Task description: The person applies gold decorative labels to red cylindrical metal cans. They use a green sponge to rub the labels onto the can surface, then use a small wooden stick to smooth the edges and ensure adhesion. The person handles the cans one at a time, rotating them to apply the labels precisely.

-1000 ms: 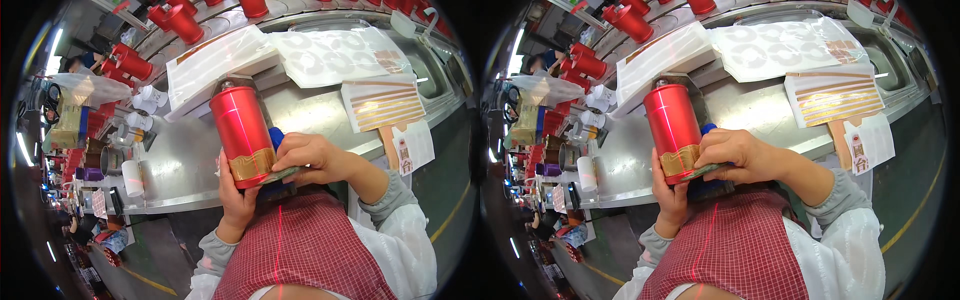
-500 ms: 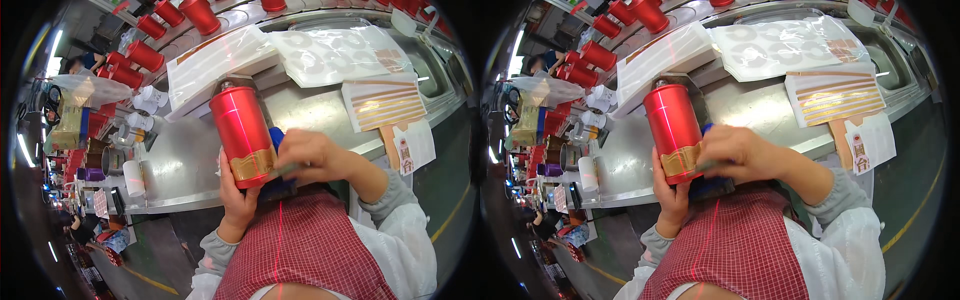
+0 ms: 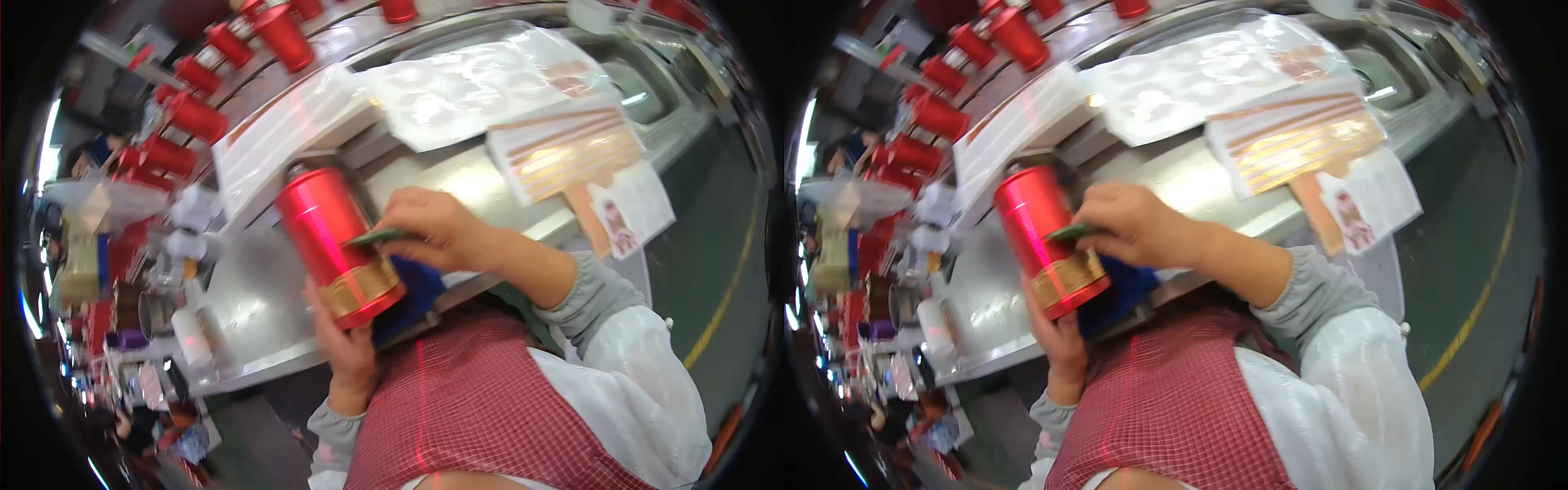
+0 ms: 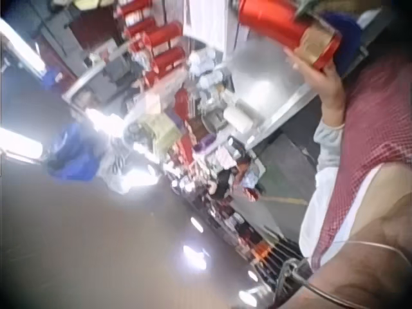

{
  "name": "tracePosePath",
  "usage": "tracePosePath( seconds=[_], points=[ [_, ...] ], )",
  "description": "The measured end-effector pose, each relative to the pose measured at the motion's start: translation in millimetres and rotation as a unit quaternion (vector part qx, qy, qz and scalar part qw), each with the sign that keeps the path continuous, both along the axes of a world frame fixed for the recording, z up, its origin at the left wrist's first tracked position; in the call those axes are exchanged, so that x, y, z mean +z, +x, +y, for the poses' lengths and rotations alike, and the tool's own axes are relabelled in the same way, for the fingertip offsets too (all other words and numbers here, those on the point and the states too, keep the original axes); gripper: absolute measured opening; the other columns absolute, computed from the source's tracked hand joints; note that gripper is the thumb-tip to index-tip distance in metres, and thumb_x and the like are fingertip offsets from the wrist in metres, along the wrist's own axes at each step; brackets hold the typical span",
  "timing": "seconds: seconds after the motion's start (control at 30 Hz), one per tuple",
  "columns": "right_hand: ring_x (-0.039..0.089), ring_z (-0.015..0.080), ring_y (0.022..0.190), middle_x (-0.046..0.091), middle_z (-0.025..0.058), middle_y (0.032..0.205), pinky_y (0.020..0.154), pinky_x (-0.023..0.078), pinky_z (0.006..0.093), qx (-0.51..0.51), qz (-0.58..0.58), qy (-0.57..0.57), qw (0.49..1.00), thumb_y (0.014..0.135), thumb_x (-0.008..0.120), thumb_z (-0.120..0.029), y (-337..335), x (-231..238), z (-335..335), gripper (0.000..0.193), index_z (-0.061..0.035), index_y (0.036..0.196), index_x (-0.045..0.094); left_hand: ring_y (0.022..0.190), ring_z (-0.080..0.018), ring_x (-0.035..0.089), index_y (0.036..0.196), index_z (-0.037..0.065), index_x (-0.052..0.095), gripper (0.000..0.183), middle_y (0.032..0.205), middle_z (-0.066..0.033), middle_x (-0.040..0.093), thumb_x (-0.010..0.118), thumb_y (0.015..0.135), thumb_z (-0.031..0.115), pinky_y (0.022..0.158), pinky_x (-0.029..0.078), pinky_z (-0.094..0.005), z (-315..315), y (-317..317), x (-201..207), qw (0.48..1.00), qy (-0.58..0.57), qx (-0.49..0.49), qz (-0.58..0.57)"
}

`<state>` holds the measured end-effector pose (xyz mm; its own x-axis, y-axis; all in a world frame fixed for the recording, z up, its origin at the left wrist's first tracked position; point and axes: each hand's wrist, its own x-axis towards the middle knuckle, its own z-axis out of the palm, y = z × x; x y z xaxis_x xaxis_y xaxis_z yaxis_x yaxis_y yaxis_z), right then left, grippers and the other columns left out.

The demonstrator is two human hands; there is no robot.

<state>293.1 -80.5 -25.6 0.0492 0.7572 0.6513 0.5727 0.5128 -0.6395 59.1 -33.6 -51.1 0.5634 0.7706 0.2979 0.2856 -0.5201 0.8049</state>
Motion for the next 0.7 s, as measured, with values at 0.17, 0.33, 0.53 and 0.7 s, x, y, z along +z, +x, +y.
tracePosePath(
  seconds=[0.17, 0.33, 0.53, 0.7],
  points=[
    [0.061, 0.0264, 0.075, 0.060, 0.0141, 0.086, 0.065, 0.048, 0.0342, -0.086, 0.017, -0.096, 0.992, 0.086, 0.066, -0.009, 21, 6, -33, 0.022, -0.0016, 0.106, 0.061, 0.134, -0.0407, 0.038, 0.145, -0.012, 0.023, 0.096, 0.142, -0.0297, 0.040, 0.051, 0.090, 0.063, 0.110, 0.028, -0.0434, -3, -5, -8, 0.998, 0.037, 0.029, -0.029],
    [0.063, 0.0328, 0.076, 0.062, 0.0155, 0.086, 0.067, 0.050, 0.0383, -0.015, 0.022, -0.183, 0.983, 0.085, 0.068, -0.013, 3, 40, -35, 0.024, -0.0028, 0.104, 0.060, 0.136, -0.0477, 0.032, 0.144, -0.014, 0.022, 0.096, 0.140, -0.0323, 0.040, 0.055, 0.089, 0.059, 0.114, 0.021, -0.0510, 1, -3, -2, 1.000, 0.024, 0.007, 0.013],
    [0.064, 0.0300, 0.075, 0.065, 0.0128, 0.085, 0.065, 0.050, 0.0352, 0.125, -0.070, -0.180, 0.973, 0.080, 0.070, -0.010, -13, 56, 18, 0.024, -0.0045, 0.103, 0.063, 0.132, -0.0389, 0.042, 0.145, -0.009, 0.024, 0.080, 0.141, -0.0279, 0.041, 0.059, 0.094, 0.042, 0.114, 0.022, -0.0452, -3, -21, -18, 0.992, 0.120, 0.016, -0.038],
    [0.065, 0.0240, 0.072, 0.066, 0.0113, 0.085, 0.064, 0.050, 0.0321, 0.050, -0.059, -0.129, 0.989, 0.085, 0.066, -0.008, -12, 64, 20, 0.023, -0.0030, 0.107, 0.062, 0.118, -0.0355, 0.057, 0.128, 0.001, 0.050, 0.043, 0.119, -0.0207, 0.062, 0.061, 0.093, 0.023, 0.114, 0.021, -0.0572, -4, -32, -11, 0.963, 0.251, -0.045, -0.085]
  ],
)
